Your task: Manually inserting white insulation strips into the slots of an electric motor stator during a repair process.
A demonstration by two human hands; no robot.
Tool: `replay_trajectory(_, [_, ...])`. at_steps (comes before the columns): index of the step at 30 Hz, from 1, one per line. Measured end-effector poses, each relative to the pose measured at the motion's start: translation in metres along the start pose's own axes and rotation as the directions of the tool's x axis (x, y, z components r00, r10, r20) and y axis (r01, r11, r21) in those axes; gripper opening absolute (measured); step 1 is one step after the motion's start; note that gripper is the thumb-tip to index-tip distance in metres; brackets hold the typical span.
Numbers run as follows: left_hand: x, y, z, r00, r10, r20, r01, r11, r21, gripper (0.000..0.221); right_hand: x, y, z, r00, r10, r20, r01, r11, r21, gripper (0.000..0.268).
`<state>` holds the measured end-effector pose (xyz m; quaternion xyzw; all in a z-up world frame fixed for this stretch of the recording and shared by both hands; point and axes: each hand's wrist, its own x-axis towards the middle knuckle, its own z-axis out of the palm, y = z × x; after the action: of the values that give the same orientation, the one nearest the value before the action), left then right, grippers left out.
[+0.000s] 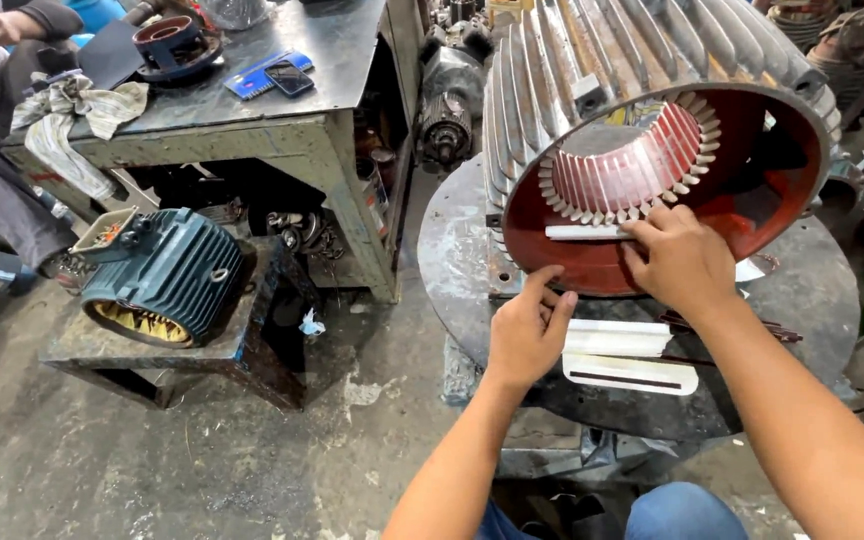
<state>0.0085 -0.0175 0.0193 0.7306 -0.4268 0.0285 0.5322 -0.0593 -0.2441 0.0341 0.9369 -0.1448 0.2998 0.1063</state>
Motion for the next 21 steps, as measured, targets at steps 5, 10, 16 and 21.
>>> replay_trajectory(5, [-0.001,-0.002,0.003,1.000,0.013,-0.009,-0.013,1.000,0.003,0.043,-0.001,0.009,0.016,1.000,-0.019,0.017,0.021,0.995,-0.096,0.020])
replay_trajectory(10, [-0.001,-0.003,0.005,1.000,0.014,0.009,-0.014,1.000,0.024,0.042,-0.003,0.012,0.027,1.000,-0.026,-0.016,0.024,0.992,-0.123,0.024])
replay_trajectory(16, [-0.001,0.001,0.005,0.998,0.047,-0.033,-0.048,0.999,-0.009,0.027,-0.008,0.011,0.026,0.991,0.019,-0.134,-0.039,0.988,-0.147,0.018])
replay_trajectory(21, [-0.001,0.003,0.002,0.998,0.057,-0.001,-0.057,0.998,0.030,0.027,-0.039,-0.022,-0.040,0.992,0.127,-0.001,-0.103,0.809,0.578,0.008])
